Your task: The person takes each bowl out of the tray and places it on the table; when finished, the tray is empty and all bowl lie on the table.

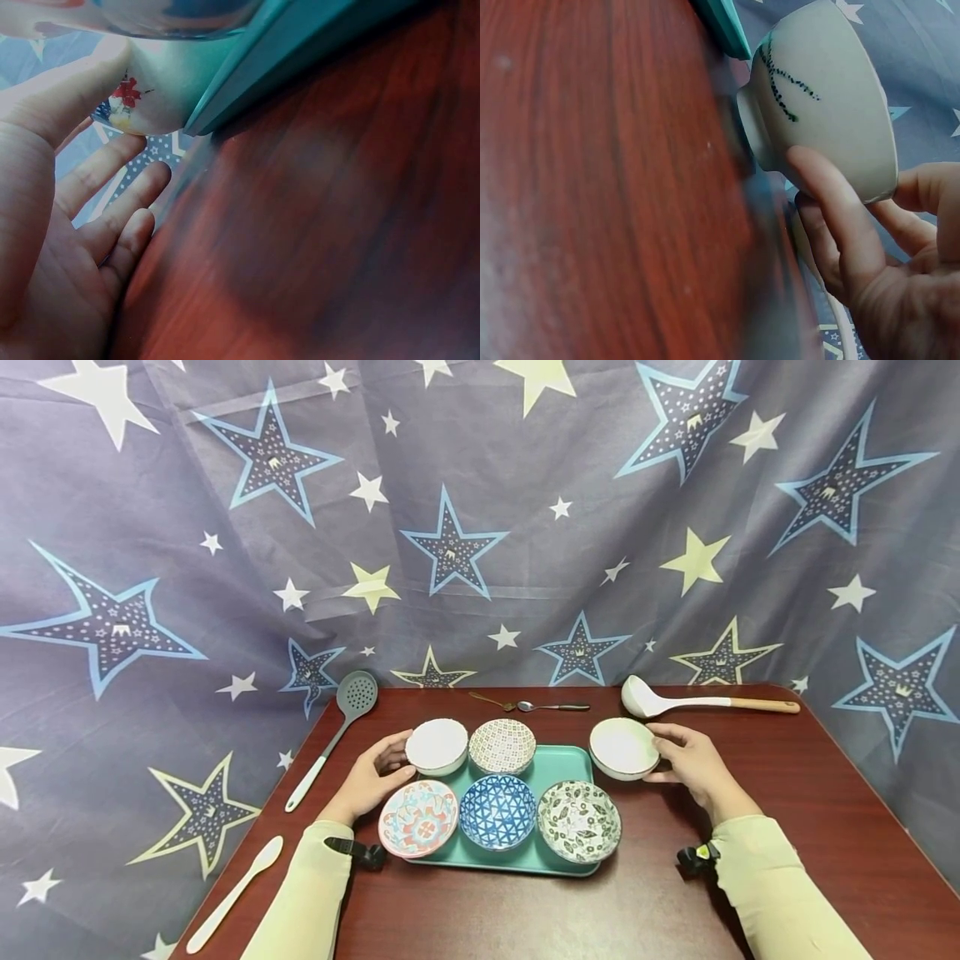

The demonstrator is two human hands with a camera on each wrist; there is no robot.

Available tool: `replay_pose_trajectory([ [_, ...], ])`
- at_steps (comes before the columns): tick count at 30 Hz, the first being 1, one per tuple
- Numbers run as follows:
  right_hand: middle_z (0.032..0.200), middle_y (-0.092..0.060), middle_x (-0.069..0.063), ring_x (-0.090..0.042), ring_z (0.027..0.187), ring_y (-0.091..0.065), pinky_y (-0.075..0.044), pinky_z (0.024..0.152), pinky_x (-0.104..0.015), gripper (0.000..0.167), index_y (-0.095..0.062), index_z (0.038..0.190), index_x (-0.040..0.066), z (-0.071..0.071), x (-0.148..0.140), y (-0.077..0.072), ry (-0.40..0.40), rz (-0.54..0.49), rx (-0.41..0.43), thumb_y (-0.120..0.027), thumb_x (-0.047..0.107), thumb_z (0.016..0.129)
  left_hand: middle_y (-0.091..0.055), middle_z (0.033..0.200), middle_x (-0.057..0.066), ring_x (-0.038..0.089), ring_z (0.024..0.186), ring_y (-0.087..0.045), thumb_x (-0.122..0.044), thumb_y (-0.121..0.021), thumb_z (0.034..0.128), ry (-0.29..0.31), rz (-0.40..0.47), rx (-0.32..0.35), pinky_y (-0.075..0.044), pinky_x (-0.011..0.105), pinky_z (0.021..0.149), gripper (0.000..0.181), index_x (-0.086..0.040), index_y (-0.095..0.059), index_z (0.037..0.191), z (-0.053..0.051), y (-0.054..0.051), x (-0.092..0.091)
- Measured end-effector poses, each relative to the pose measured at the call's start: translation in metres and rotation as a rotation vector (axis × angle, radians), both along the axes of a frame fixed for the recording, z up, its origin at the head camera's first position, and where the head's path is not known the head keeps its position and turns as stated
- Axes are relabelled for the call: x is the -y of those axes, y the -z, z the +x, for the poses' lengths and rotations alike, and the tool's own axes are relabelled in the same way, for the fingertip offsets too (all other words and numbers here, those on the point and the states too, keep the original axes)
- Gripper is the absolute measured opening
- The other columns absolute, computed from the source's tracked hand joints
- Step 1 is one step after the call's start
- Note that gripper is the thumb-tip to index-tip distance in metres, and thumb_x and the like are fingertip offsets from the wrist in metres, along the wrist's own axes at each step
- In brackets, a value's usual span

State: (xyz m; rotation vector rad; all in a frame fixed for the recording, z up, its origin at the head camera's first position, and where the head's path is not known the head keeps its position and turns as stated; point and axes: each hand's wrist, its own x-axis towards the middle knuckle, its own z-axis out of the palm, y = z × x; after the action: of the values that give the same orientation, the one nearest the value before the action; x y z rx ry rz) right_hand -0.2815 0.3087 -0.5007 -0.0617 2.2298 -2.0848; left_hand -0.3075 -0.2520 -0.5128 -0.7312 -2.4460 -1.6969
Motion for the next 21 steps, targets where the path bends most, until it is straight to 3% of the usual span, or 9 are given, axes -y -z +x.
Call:
replay_pose_trajectory([
  [9,0.131,-0.048,-0.018,-0.013,0.092,-0.068,-0.062,0.078,-0.049,0.050,-0.040,0.153,-0.011,-0.0015,-0.0011,0.0051,0.002,0.017,0.008,-0.050,0.016,0.112,-0.061,0.137,0.026,0.052,0.123,-0.057,-0.006,-0.077,0.0955,0.008,0.016,0.006,-0.040,0.072,0.103,0.064,-0.002,-0.050,0.153,0.0003,0.0010,-0.0007],
  [16,0.141,-0.042,-0.029,-0.014,0.092,-0.068,-0.062,0.079,-0.048,0.050,-0.037,0.154,-0.011,-0.0019,-0.0003,0.0050,-0.012,0.035,0.023,-0.046,0.016,0.112,-0.061,0.137,0.026,0.051,0.122,-0.057,-0.005,-0.077,0.0957,0.009,0.014,-0.001,-0.040,0.072,0.103,0.064,-0.001,-0.050,0.154,-0.0008,0.0023,-0.0003],
  [21,0.140,-0.042,-0.028,-0.015,0.092,-0.069,-0.062,0.079,-0.049,0.051,-0.035,0.155,-0.011,-0.0027,0.0019,0.0048,-0.033,0.019,0.028,-0.045,0.014,0.112,-0.062,0.137,0.026,0.050,0.123,-0.058,-0.006,-0.077,0.0959,0.011,0.010,0.004,-0.041,0.071,0.103,0.064,-0.002,-0.050,0.154,-0.0007,0.0015,0.0005],
])
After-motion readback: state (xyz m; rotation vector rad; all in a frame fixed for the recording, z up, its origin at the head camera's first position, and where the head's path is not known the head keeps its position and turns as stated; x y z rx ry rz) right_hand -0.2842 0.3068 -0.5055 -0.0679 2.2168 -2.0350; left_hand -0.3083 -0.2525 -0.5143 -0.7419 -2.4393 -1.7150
